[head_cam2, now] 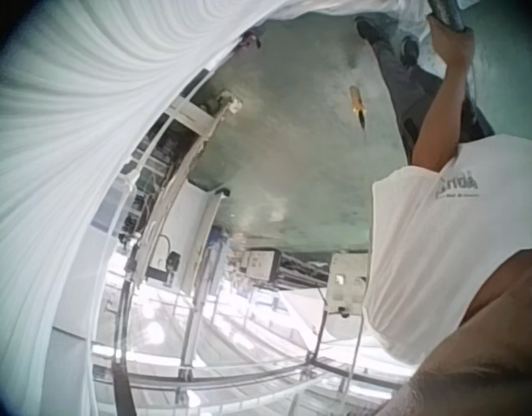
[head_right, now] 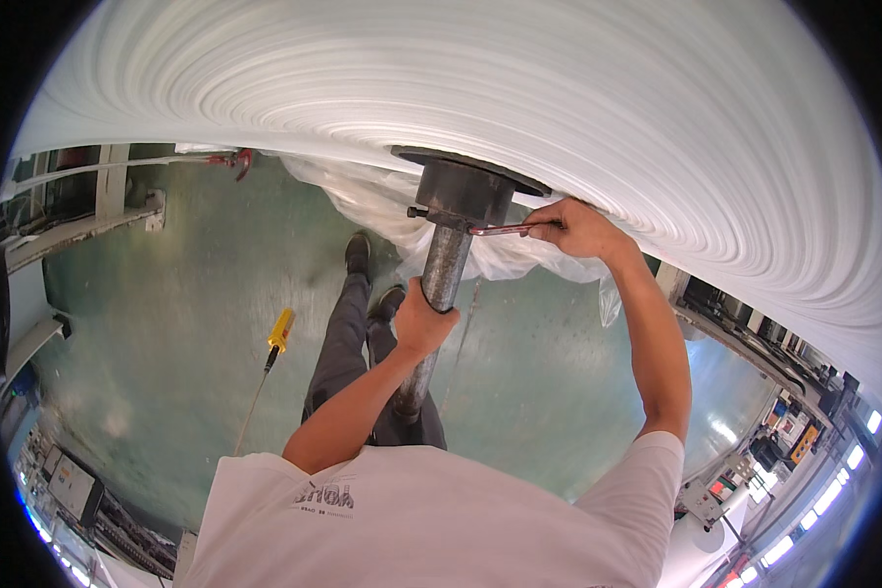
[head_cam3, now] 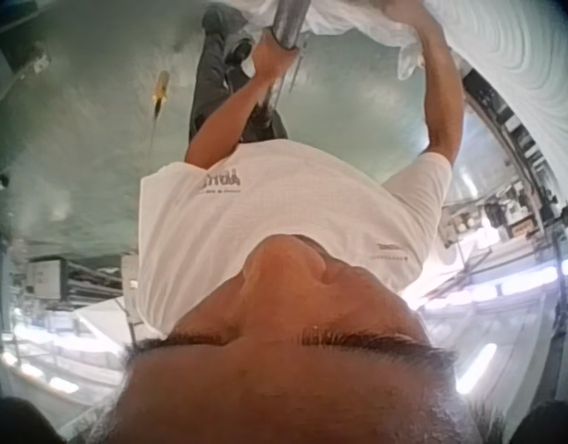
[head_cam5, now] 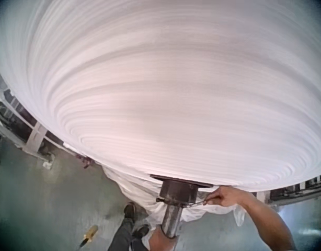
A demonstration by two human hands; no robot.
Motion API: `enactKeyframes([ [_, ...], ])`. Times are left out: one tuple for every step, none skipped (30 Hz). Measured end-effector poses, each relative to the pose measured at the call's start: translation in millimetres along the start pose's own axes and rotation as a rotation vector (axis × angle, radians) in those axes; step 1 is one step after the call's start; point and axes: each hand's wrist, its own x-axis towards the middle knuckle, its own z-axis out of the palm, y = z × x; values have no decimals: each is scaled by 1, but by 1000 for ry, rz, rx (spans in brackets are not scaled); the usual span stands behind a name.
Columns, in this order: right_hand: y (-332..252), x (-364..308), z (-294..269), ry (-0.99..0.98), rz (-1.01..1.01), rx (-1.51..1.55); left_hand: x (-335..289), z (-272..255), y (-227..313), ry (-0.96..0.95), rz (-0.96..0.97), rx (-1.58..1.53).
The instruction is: The person installs a metal hub onto a large roll of white fabric, secures it with a small tool, and then uses a yellow remote control to lower a lifting strap onto the central shaft.
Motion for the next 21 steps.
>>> enactKeyframes([
  [-6,-3,-1,8,5,-26,0,1,-1,2,3,0],
  [-9,-4,-2,16,10,-52,1,2,-1,3,7,1],
  [-7,-1,0,59,0,-58,3,3,-1,13,5,6],
  [-4,-5,8,92,-20,-6,0,3,-3,16,1,12],
  [1,-6,14,133,-47,37,5,3,-2,27,6,15],
  [6,-6,19,174,-74,81,8,3,0,24,3,15],
  [7,-7,22,178,-28,61,6,3,-1,18,-5,17],
  [7,-8,24,188,-15,57,3,3,-2,12,-13,20],
  [5,-9,26,198,-1,53,2,3,-3,12,-26,25],
  [2,-11,25,214,17,43,2,3,0,8,-32,26],
  [-2,-13,26,216,49,46,2,3,2,4,-38,27],
  [-4,-13,27,224,55,22,1,2,3,-21,-41,21],
  [-4,-14,28,236,63,1,1,-2,4,-48,-41,18],
  [-4,-17,31,247,71,-19,0,-4,6,-76,-41,16],
  [0,-21,40,277,110,45,0,-3,7,-65,-38,29],
  [6,-27,59,302,147,108,-2,-1,5,-53,-40,40],
  [14,-32,80,330,184,169,0,1,6,-40,-39,49],
  [19,-35,121,465,196,265,0,4,7,8,-27,71],
  [11,-38,161,594,204,358,0,8,8,61,-23,89],
  [-12,-37,184,607,268,814,-3,11,6,108,-16,113],
  [-36,-34,203,602,326,1278,-9,12,3,110,-14,130],
])
